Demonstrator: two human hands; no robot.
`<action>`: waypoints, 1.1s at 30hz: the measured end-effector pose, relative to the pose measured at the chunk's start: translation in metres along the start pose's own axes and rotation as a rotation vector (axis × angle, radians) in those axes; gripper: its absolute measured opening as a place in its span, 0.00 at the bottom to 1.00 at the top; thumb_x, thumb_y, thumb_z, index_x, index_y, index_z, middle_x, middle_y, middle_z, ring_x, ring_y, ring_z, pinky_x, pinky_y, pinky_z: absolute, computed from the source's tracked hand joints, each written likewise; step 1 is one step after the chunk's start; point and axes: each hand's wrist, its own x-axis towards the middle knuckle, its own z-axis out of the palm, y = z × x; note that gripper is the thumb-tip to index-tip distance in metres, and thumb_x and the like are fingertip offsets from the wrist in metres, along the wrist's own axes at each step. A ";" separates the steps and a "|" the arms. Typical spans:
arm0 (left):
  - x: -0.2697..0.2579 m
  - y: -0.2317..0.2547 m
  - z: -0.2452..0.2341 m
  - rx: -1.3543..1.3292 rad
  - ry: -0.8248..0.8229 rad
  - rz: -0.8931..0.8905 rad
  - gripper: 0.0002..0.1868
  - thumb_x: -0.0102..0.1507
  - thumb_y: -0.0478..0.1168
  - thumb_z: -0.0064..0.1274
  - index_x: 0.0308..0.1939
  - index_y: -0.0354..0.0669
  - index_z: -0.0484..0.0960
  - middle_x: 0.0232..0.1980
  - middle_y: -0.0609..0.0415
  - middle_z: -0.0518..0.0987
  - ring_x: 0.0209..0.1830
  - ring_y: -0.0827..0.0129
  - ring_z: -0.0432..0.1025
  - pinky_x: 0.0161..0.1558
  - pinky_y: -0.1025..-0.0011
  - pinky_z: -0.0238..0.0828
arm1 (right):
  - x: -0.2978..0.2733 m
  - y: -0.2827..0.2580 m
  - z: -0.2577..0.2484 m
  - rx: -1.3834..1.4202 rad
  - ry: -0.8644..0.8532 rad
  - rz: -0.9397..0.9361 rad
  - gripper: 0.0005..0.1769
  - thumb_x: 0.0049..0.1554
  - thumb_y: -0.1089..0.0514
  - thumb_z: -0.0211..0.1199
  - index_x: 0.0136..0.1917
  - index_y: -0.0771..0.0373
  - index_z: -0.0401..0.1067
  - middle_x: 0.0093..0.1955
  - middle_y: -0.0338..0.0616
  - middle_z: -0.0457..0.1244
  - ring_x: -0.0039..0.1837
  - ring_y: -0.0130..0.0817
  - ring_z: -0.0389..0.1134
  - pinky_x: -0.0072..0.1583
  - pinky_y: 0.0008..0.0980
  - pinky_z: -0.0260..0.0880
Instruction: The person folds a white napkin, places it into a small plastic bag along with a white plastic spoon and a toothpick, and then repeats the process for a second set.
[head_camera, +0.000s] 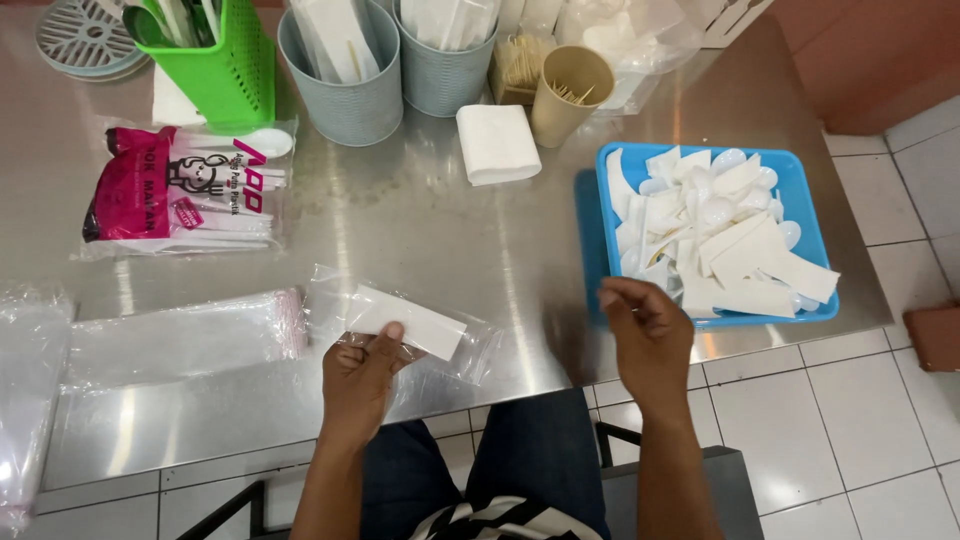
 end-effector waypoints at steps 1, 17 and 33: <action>0.001 0.002 0.002 -0.003 -0.005 0.001 0.12 0.71 0.37 0.57 0.55 0.30 0.84 0.38 0.45 0.85 0.37 0.65 0.80 0.52 0.51 0.84 | 0.008 0.001 -0.010 -0.002 0.004 -0.003 0.09 0.63 0.64 0.67 0.57 0.61 0.82 0.40 0.44 0.69 0.40 0.25 0.61 0.44 0.27 0.65; -0.021 0.053 0.031 0.026 0.024 -0.032 0.17 0.66 0.40 0.62 0.23 0.42 0.80 0.25 0.60 0.73 0.32 0.73 0.76 0.53 0.54 0.91 | 0.127 0.073 -0.064 -1.112 0.286 -0.152 0.21 0.64 0.37 0.74 0.52 0.57 0.84 0.57 0.51 0.68 0.60 0.50 0.68 0.45 0.53 0.75; -0.031 0.084 0.047 0.273 0.029 -0.022 0.25 0.67 0.51 0.59 0.21 0.37 0.85 0.25 0.53 0.83 0.33 0.69 0.81 0.50 0.68 0.84 | 0.020 -0.017 -0.058 -0.089 0.047 -0.025 0.10 0.76 0.56 0.60 0.57 0.64 0.75 0.37 0.39 0.60 0.43 0.27 0.60 0.52 0.29 0.68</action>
